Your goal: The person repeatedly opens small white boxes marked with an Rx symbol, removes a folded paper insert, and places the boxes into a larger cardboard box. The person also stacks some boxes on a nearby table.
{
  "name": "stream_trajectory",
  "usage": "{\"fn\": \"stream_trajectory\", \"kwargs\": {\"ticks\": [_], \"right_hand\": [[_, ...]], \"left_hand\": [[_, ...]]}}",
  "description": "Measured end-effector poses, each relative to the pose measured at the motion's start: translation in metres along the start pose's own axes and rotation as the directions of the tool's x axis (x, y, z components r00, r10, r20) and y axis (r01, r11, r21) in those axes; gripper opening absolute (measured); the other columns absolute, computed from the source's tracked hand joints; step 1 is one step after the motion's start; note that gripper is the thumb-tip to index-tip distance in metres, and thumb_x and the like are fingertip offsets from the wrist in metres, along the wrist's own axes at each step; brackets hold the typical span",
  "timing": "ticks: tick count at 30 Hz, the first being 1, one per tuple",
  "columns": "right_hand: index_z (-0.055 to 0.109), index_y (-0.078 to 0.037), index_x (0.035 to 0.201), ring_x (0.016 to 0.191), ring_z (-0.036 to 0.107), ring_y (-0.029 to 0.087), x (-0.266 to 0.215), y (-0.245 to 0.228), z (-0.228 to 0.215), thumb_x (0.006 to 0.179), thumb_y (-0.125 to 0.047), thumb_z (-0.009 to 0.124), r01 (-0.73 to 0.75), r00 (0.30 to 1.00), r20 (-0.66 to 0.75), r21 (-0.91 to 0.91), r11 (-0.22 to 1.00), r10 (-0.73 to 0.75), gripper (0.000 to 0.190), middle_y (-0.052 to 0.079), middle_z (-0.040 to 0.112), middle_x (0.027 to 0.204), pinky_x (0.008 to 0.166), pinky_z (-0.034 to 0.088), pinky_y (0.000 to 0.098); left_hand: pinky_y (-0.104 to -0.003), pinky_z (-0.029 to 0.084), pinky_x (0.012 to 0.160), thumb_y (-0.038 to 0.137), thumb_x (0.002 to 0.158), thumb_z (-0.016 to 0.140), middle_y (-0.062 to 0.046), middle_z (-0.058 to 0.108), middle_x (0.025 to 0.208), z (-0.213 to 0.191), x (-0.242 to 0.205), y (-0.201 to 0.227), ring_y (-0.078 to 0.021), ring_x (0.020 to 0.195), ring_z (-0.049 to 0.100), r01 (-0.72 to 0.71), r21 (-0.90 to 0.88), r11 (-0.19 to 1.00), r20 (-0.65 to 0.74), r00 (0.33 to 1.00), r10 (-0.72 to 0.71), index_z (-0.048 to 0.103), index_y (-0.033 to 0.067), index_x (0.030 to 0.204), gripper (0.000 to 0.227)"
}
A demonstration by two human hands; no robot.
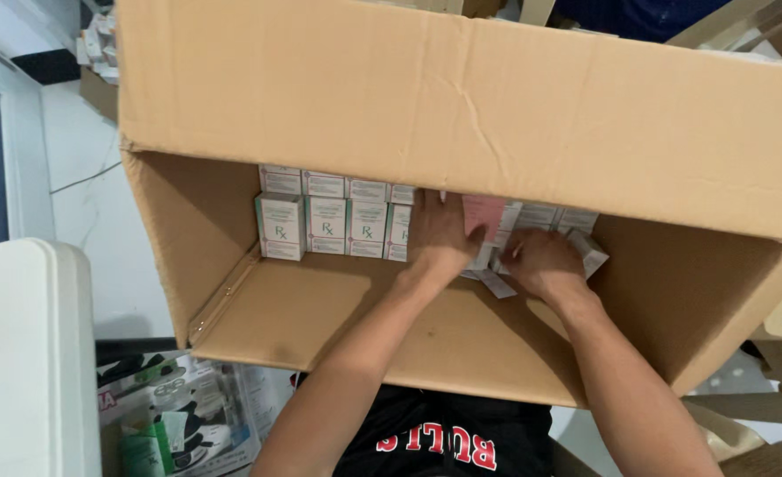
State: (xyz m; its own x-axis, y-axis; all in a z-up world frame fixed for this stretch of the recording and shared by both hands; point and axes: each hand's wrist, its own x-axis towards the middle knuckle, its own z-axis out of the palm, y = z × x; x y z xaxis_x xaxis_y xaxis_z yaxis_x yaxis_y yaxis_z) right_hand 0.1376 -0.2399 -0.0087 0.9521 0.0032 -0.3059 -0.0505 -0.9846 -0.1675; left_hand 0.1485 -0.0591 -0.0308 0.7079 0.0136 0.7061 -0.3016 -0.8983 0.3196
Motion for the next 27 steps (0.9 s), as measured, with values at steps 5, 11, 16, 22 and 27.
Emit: {"fn": "stream_trajectory", "kwargs": {"ticks": [5, 11, 16, 22, 27], "right_hand": [[0.061, -0.001, 0.129, 0.112, 0.064, 0.04, 0.009, 0.01, 0.005, 0.087, -0.031, 0.076, 0.178, 0.885, -0.461, 0.195, 0.965, -0.07, 0.054, 0.023, 0.068, 0.123, 0.096, 0.052, 0.0489], [0.052, 0.0, 0.142, 0.12, 0.056, 0.045, 0.028, 0.015, 0.031, 0.086, -0.028, 0.08, 0.35, 0.815, -0.521, 0.097, 0.932, -0.252, 0.068, 0.028, 0.058, 0.135, 0.096, 0.05, 0.0507], [0.051, 0.001, 0.139, 0.106, 0.069, 0.035, 0.029, 0.008, 0.024, 0.089, -0.03, 0.076, 0.203, 0.94, -0.336, 0.435, 0.877, -0.051, 0.064, 0.026, 0.061, 0.129, 0.092, 0.054, 0.0467], [0.063, 0.002, 0.124, 0.092, 0.073, 0.031, 0.024, 0.006, 0.018, 0.089, -0.03, 0.076, 0.182, 0.952, -0.305, 0.481, 0.857, -0.031, 0.049, 0.021, 0.072, 0.109, 0.083, 0.059, 0.0423], [0.068, -0.002, 0.122, 0.101, 0.072, 0.028, 0.032, 0.017, 0.033, 0.091, -0.027, 0.074, 0.277, 0.912, -0.409, 0.62, 0.734, 0.002, 0.041, 0.017, 0.074, 0.113, 0.085, 0.058, 0.0411]], "left_hand": [[-0.057, 0.041, 0.108, 0.015, 0.083, 0.076, -0.019, 0.069, 0.113, 0.036, 0.002, -0.017, -0.0407, 0.115, 0.062, 0.198, -0.273, 0.942, 0.286, 0.951, -0.117, 0.073, 0.0071, 0.104, 0.022], [-0.052, 0.046, 0.101, 0.018, 0.084, 0.08, -0.025, 0.063, 0.122, 0.036, -0.017, -0.042, -0.0452, 0.118, 0.057, 0.351, -0.337, 0.873, 0.374, 0.901, -0.218, 0.064, 0.0011, 0.121, 0.043], [-0.051, 0.045, 0.101, 0.02, 0.077, 0.083, -0.027, 0.061, 0.126, 0.022, -0.009, -0.038, -0.047, 0.119, 0.055, 0.353, -0.389, 0.851, 0.368, 0.906, -0.208, 0.056, -0.0012, 0.129, 0.063], [-0.051, 0.051, 0.092, 0.022, 0.077, 0.085, -0.024, 0.07, 0.115, 0.009, -0.001, -0.035, -0.0447, 0.108, 0.064, 0.323, -0.422, 0.847, 0.362, 0.917, -0.169, 0.066, 0.0018, 0.116, 0.048], [-0.047, 0.057, 0.084, 0.011, 0.082, 0.076, -0.022, 0.075, 0.101, 0.004, 0.002, -0.037, -0.0415, 0.1, 0.071, 0.278, -0.521, 0.807, 0.232, 0.956, -0.179, 0.072, 0.0019, 0.104, 0.024]]}}
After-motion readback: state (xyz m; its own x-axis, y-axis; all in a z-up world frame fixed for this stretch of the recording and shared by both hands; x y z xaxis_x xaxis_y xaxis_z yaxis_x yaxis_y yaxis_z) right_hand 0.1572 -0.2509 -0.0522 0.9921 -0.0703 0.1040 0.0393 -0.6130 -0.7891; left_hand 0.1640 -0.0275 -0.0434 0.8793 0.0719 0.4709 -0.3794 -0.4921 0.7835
